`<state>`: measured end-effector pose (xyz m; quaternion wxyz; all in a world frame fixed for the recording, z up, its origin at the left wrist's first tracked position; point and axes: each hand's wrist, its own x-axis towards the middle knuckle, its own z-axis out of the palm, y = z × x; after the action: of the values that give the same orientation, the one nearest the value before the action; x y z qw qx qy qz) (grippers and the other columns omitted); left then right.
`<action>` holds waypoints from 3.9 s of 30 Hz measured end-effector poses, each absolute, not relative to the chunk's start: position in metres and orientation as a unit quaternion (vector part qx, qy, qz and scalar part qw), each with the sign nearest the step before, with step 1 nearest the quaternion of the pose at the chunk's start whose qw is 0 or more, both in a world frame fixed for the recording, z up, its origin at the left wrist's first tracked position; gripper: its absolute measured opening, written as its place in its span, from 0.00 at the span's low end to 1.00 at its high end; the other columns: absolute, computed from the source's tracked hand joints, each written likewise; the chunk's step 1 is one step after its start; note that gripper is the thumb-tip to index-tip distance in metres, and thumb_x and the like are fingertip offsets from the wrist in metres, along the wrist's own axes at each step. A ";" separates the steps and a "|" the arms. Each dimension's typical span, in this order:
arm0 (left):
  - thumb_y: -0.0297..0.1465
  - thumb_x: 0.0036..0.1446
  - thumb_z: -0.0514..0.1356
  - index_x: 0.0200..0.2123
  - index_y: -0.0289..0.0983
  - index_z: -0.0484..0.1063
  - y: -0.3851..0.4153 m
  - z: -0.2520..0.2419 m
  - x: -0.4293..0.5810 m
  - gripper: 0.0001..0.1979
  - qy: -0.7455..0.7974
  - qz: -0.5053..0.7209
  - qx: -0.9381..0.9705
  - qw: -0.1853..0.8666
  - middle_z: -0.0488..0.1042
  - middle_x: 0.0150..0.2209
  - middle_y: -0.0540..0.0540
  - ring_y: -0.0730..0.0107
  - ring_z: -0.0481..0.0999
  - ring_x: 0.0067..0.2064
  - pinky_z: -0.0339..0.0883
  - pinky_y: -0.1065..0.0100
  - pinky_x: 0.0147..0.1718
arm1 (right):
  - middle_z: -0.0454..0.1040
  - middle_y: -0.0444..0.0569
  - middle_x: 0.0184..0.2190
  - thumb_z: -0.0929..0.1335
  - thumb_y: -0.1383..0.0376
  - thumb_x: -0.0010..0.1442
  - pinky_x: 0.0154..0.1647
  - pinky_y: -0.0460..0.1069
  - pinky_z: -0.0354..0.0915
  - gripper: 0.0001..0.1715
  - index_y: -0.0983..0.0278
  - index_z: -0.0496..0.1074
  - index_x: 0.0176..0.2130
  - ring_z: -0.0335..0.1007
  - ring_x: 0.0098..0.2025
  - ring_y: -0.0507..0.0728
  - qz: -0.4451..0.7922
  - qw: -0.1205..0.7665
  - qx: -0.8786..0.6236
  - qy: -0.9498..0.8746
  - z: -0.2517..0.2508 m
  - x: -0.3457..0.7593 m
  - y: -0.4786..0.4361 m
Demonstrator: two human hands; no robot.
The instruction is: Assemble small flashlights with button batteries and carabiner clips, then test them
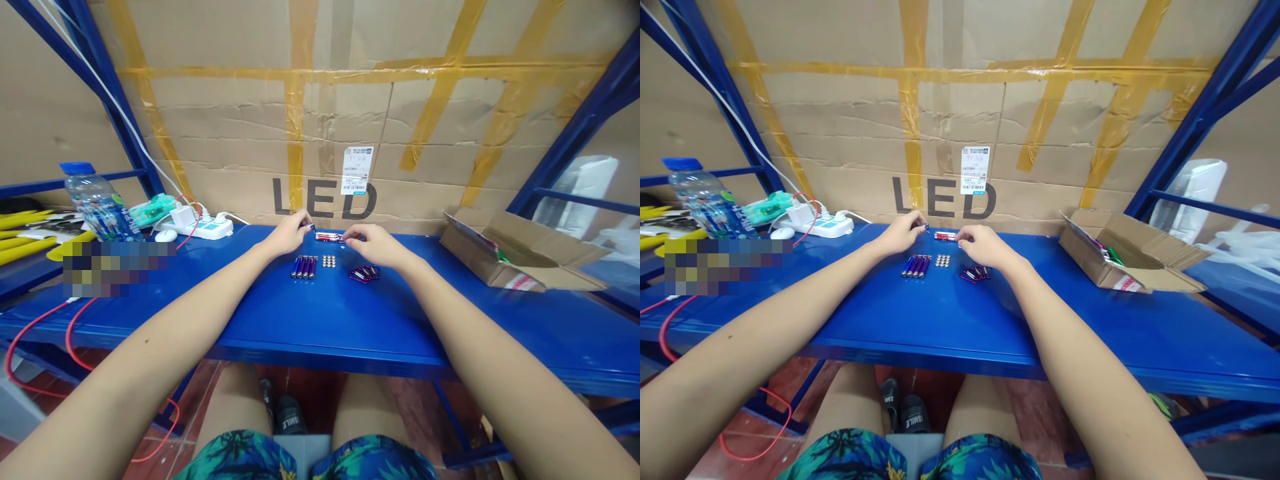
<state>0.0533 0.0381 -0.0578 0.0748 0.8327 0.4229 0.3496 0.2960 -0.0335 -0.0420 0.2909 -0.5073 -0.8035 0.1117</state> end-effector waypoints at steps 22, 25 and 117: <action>0.31 0.59 0.61 0.39 0.36 0.75 -0.004 -0.029 0.072 0.06 0.271 0.358 0.876 0.179 0.79 0.37 0.46 0.68 0.76 0.39 0.68 0.64 0.41 | 0.74 0.45 0.23 0.74 0.61 0.57 0.33 0.50 0.73 0.12 0.65 0.70 0.30 0.75 0.27 0.54 0.504 0.437 -0.348 -0.659 -0.039 0.284 -0.041; 0.29 0.59 0.60 0.37 0.35 0.75 0.008 -0.031 0.062 0.05 0.317 0.364 0.854 0.192 0.78 0.35 0.46 0.68 0.75 0.37 0.67 0.64 0.40 | 0.73 0.45 0.23 0.71 0.64 0.60 0.37 0.52 0.73 0.10 0.64 0.68 0.30 0.76 0.30 0.55 0.518 0.485 -0.327 -0.624 -0.034 0.284 -0.043; 0.27 0.45 0.60 0.32 0.37 0.77 0.005 -0.030 0.084 0.09 0.355 0.119 0.922 0.103 0.78 0.32 0.49 0.71 0.72 0.32 0.63 0.69 0.33 | 0.81 0.48 0.35 0.68 0.69 0.58 0.36 0.47 0.63 0.07 0.63 0.77 0.34 0.74 0.37 0.56 0.101 0.218 -0.532 -0.812 -0.042 0.293 -0.032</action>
<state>0.0838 0.0047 -0.0295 0.1026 0.9216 0.3551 0.1188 0.2933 -0.0318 -0.0417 0.2179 -0.5317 -0.8121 0.1013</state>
